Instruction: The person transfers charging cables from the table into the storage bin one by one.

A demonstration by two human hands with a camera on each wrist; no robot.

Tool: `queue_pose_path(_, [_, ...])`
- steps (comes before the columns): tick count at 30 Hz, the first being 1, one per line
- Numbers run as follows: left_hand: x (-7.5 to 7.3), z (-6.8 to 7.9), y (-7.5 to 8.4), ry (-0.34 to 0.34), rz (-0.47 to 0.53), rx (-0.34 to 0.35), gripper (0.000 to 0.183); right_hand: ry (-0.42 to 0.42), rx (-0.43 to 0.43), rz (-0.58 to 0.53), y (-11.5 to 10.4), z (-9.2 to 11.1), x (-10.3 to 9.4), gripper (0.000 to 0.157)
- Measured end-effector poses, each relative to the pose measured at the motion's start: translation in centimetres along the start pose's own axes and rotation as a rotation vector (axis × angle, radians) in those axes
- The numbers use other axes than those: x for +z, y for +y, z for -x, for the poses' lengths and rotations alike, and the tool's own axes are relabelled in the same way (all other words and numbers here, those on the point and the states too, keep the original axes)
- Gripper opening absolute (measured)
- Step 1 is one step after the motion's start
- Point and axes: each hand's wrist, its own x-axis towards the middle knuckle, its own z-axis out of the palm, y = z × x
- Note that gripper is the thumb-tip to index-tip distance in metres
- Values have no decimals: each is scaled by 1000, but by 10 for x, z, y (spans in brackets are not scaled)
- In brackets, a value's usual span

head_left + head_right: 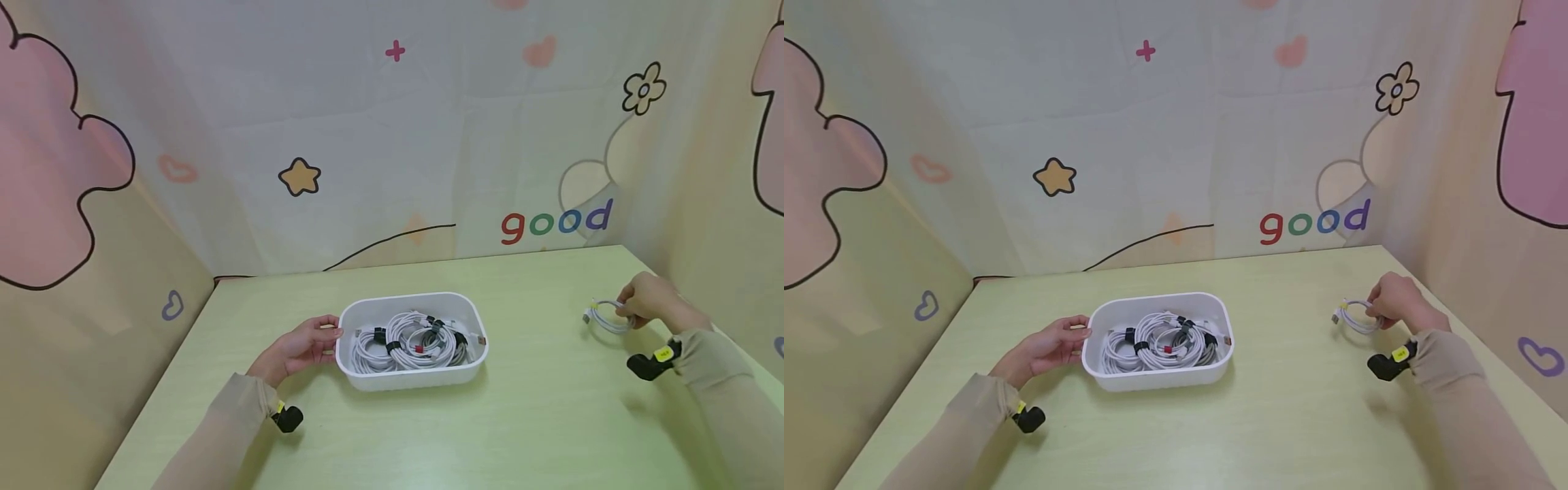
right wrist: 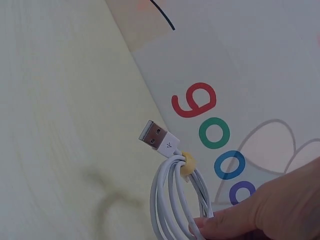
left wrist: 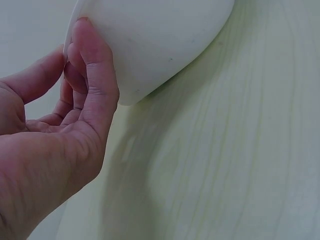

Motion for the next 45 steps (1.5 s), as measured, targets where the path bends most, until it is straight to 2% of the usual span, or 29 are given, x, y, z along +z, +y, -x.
queue_pose_path(7, [6,7,9,-47,31,14,13,31,-44,-7,-19,-7,-1,20])
queue_pose_path(17, [-4,-3,-1,-19,-2,20,15,20,-44,-45,-50,-14,-1,22])
queue_pose_path(25, [-5,-2,1,-8,6,15,15,22,-75,-42,-75,-17,1,23])
queue_pose_path(37, [-4,-2,-3,-17,3,-3,19,5,-129,-17,-111,-27,11,22])
queue_pose_path(45, [-3,-3,-1,-15,2,-10,19,-6,-133,0,-143,-29,17,22])
